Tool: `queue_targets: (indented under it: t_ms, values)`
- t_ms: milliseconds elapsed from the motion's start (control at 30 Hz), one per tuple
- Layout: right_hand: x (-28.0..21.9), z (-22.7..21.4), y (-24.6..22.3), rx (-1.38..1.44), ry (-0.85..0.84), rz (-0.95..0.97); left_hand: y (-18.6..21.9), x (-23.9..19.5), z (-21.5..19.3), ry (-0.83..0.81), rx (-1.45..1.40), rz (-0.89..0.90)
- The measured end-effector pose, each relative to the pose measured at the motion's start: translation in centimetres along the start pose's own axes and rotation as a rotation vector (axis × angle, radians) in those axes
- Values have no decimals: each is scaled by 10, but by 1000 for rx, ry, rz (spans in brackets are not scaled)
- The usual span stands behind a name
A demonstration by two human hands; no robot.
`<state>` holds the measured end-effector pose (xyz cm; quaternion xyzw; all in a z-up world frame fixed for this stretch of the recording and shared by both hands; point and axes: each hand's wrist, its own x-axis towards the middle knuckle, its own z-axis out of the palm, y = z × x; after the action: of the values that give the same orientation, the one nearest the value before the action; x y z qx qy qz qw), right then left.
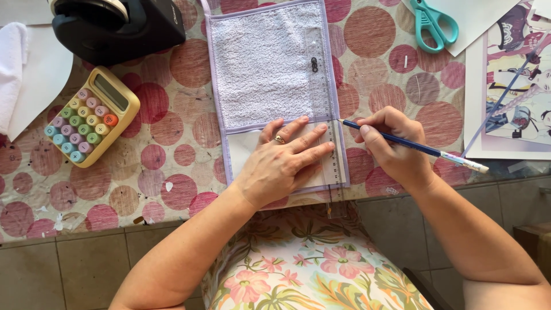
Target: Cutting a printed image with scissors and inserting it into a fabric organizer pocket before measuring with a ruler
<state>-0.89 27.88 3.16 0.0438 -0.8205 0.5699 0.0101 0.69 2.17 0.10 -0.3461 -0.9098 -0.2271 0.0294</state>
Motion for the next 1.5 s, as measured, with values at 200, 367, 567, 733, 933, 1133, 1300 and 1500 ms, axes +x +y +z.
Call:
queue_targets:
  t_ms: [200,367,567,733,933,1133,1300,1500]
  values:
    - [0,0,-1,-16,-4,16,-1,0,2,-4,2,-4]
    - [0,0,0,-8,-9,23,-1,0,2,-12,-6,-6]
    - [0,0,0,-1,-8,15,0,0,1,-20,-12,-6]
    - [0,0,3,5,-10,8,0,1,-1,-18,-24,-4]
    - [0,0,1,6,-10,10,0,0,0,-2,-9,-2]
    - [0,-1,3,-9,-11,1,0,0,-2,-12,-24,-6]
    - [0,-1,1,3,-18,8,0,0,-1,-8,-5,-7]
    - [0,1,-3,-8,-23,8,0,0,-1,-12,-1,0]
